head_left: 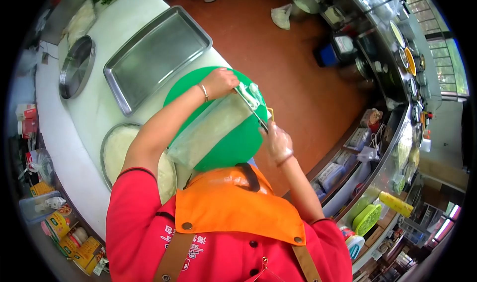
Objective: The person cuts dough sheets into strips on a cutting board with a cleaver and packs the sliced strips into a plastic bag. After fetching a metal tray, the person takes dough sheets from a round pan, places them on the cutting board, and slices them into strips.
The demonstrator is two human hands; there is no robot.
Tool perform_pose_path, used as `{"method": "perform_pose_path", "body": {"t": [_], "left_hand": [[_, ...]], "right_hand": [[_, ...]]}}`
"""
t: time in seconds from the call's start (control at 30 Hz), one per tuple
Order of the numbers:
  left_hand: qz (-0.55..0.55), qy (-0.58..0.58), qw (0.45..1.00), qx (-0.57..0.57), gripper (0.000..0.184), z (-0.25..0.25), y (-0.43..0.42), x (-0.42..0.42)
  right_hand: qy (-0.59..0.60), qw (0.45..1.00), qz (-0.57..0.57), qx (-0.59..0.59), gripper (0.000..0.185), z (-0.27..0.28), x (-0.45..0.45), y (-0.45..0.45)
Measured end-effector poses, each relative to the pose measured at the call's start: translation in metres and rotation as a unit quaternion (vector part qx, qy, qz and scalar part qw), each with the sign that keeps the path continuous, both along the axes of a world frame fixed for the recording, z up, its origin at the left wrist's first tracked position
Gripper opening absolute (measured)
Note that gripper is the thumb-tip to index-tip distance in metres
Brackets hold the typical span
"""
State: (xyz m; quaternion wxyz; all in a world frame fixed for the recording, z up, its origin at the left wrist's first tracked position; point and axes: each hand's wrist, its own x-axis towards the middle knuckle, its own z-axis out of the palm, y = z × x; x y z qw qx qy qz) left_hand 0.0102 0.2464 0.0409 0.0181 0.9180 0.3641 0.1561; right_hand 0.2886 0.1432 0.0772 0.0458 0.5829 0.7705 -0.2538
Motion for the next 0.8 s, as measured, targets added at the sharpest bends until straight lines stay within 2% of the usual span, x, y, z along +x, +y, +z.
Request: {"method": "perform_pose_path", "body": {"t": [0.07, 0.17, 0.27, 0.3, 0.4, 0.57, 0.67, 0.77, 0.8], "left_hand": [[0.004, 0.027, 1.0, -0.013, 0.019, -0.012, 0.003, 0.0], [-0.003, 0.006, 1.0, 0.011, 0.019, -0.003, 0.001, -0.004], [0.016, 0.032, 0.999, -0.034, 0.019, -0.016, -0.01, -0.007], [0.004, 0.013, 1.0, -0.01, 0.018, -0.018, -0.007, -0.007], [0.013, 0.005, 1.0, 0.005, 0.017, -0.008, -0.013, -0.01], [0.014, 0.009, 1.0, -0.002, 0.017, -0.014, -0.019, -0.011], [0.027, -0.02, 0.999, 0.015, 0.015, 0.001, -0.026, -0.015], [0.022, -0.012, 1.0, -0.007, 0.015, -0.015, -0.038, -0.013], [0.027, -0.001, 1.0, -0.008, 0.014, -0.019, -0.032, -0.015]], "right_hand": [[-0.016, 1.0, -0.004, -0.017, 0.039, -0.009, 0.004, -0.005], [0.006, 1.0, 0.016, 0.022, 0.037, 0.034, -0.001, -0.003], [-0.003, 1.0, 0.025, -0.001, 0.036, -0.012, 0.003, -0.011], [0.009, 0.999, 0.037, 0.018, 0.034, -0.015, 0.003, -0.012], [0.018, 0.998, 0.035, 0.044, 0.034, 0.031, -0.005, -0.009], [0.012, 0.999, 0.038, -0.016, 0.031, -0.005, -0.001, -0.013], [0.007, 0.999, 0.036, -0.002, 0.032, 0.04, -0.007, -0.014], [0.015, 0.999, 0.026, -0.03, 0.034, -0.012, -0.005, -0.022], [0.016, 0.999, 0.033, -0.015, 0.035, -0.002, -0.006, -0.015]]}}
